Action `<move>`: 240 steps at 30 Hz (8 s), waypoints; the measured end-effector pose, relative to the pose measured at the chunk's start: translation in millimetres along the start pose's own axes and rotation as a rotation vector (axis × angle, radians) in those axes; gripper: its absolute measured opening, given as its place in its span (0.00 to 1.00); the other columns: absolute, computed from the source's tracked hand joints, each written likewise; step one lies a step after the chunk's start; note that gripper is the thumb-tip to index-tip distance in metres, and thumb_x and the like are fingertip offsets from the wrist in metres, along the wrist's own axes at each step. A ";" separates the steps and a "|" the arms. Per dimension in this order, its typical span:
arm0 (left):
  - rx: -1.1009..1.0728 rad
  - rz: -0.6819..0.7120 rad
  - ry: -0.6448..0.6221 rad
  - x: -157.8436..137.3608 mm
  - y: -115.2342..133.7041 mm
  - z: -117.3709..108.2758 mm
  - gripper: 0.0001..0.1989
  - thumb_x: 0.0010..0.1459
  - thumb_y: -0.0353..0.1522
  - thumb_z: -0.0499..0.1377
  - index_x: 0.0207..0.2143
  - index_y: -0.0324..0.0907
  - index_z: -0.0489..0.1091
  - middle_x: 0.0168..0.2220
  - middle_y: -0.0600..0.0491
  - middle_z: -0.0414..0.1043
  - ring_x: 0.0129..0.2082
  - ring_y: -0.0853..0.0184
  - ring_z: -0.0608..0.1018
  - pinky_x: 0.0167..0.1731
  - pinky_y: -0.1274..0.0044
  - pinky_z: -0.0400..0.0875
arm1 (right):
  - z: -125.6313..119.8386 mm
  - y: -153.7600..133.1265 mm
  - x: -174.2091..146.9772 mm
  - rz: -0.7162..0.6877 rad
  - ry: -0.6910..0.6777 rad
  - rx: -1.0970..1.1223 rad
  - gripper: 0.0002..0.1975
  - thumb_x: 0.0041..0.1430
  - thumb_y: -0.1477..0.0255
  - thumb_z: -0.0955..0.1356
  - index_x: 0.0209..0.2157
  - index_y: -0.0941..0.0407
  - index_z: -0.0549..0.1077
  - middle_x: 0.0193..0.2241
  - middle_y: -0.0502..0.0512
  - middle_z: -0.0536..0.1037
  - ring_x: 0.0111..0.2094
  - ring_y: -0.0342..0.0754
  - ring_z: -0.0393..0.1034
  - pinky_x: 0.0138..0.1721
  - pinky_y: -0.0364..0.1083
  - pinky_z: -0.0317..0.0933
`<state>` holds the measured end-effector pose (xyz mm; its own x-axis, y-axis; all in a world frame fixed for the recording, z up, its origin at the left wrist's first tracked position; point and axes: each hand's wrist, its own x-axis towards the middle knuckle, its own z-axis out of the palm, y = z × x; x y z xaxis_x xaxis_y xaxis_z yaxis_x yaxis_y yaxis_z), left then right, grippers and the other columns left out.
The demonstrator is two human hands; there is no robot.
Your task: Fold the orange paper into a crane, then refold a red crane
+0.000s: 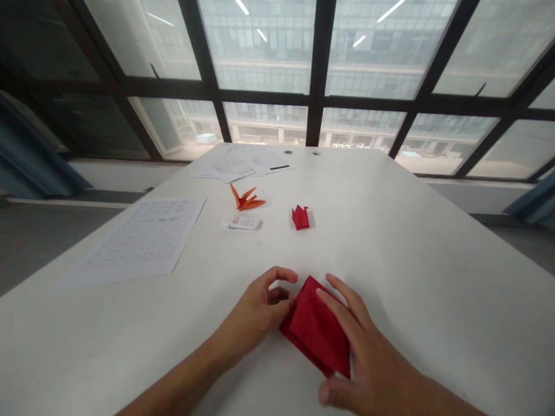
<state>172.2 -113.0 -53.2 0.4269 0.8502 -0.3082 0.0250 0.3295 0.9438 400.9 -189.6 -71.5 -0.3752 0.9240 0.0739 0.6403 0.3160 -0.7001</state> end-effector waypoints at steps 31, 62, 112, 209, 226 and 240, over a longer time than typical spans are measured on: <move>1.237 0.605 -0.147 -17.3 11.0 1.7 0.26 0.59 0.41 0.66 0.58 0.49 0.68 0.58 0.51 0.74 0.57 0.55 0.73 0.60 0.60 0.63 | -36.3 5.8 26.7 0.418 0.157 0.212 0.26 0.61 0.72 0.65 0.61 0.49 0.65 0.25 0.43 0.77 0.17 0.42 0.66 0.20 0.41 0.59; 1.105 0.792 0.216 -9.4 17.0 -30.7 0.09 0.70 0.34 0.56 0.44 0.47 0.77 0.37 0.54 0.82 0.36 0.65 0.81 0.43 0.74 0.72 | -51.5 12.2 25.3 0.095 0.161 0.262 0.14 0.73 0.61 0.61 0.44 0.53 0.74 0.42 0.55 0.77 0.42 0.51 0.72 0.47 0.50 0.67; 0.728 0.470 0.132 9.5 16.2 -55.1 0.12 0.66 0.41 0.59 0.41 0.42 0.75 0.38 0.50 0.80 0.37 0.61 0.79 0.38 0.72 0.75 | -47.0 45.1 39.6 0.194 0.202 0.891 0.16 0.52 0.75 0.71 0.44 0.52 0.80 0.49 0.56 0.82 0.53 0.56 0.74 0.58 0.56 0.65; 0.490 0.494 0.463 -12.9 9.4 3.2 0.13 0.70 0.40 0.54 0.45 0.45 0.75 0.32 0.54 0.78 0.26 0.69 0.77 0.24 0.80 0.72 | -29.8 35.8 37.0 0.153 0.294 0.585 0.25 0.66 0.55 0.69 0.59 0.50 0.67 0.62 0.62 0.72 0.62 0.57 0.67 0.62 0.60 0.62; 1.353 0.596 0.157 -6.6 -6.4 5.7 0.05 0.65 0.31 0.59 0.38 0.45 0.75 0.40 0.49 0.75 0.41 0.57 0.75 0.44 0.62 0.71 | -37.6 28.2 30.7 0.161 0.169 -0.061 0.10 0.64 0.74 0.66 0.42 0.50 0.80 0.40 0.54 0.78 0.34 0.48 0.73 0.38 0.49 0.67; 1.258 0.605 -0.031 -1.7 -6.3 2.8 0.06 0.67 0.31 0.57 0.45 0.46 0.71 0.50 0.51 0.73 0.52 0.58 0.73 0.55 0.61 0.68 | -55.2 28.8 29.9 -0.327 -0.084 -0.255 0.23 0.62 0.60 0.73 0.57 0.50 0.75 0.55 0.55 0.79 0.61 0.56 0.67 0.69 0.61 0.46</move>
<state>173.8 -117.6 -58.3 0.6819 0.7119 0.1679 0.6102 -0.6803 0.4059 445.2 -140.9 -50.2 -0.6327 0.7488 0.1976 0.6199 0.6426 -0.4504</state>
